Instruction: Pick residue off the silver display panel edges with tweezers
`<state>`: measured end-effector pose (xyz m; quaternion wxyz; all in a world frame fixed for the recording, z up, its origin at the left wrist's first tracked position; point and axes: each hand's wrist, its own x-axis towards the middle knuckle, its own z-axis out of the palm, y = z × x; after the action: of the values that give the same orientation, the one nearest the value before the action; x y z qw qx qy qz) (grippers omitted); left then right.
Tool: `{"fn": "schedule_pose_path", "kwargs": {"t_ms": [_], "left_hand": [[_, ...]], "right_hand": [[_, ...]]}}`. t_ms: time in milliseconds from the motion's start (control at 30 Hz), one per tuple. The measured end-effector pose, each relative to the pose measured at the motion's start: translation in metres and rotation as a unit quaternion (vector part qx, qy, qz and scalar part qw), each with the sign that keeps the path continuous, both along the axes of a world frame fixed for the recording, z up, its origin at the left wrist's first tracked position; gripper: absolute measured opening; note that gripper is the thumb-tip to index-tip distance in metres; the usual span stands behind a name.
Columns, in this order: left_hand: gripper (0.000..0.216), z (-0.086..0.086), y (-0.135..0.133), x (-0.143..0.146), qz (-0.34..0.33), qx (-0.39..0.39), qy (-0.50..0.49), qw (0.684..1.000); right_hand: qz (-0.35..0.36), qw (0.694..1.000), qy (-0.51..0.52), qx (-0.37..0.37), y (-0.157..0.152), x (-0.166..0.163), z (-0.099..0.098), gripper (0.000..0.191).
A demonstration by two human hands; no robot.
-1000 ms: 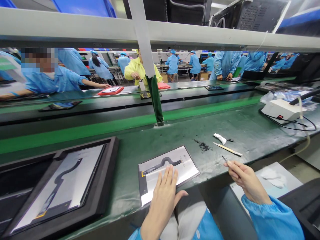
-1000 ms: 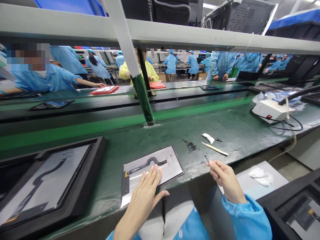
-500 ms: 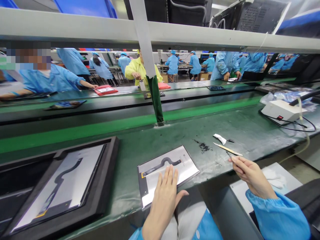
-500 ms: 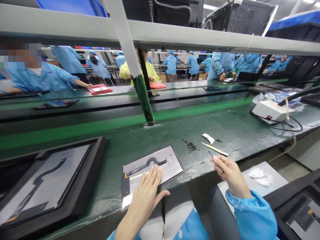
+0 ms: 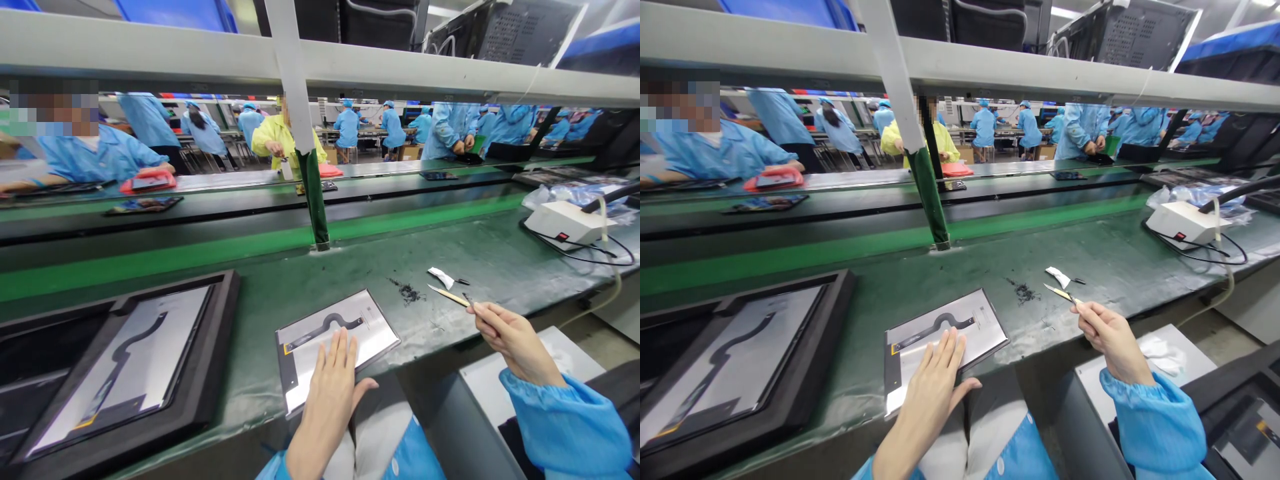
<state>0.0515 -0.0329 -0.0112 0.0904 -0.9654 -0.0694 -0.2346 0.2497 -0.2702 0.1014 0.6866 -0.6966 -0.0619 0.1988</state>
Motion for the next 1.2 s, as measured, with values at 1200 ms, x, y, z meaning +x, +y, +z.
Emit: {"fn": "schedule_pose_path", "kwargs": {"t_ms": [1200], "left_hand": [[0.034, 0.038, 0.001, 0.015, -0.04, -0.124, -0.025, 0.991]], "right_hand": [[0.104, 0.955, -0.239, -0.14, 0.018, 0.003, -0.009, 0.046]]}}
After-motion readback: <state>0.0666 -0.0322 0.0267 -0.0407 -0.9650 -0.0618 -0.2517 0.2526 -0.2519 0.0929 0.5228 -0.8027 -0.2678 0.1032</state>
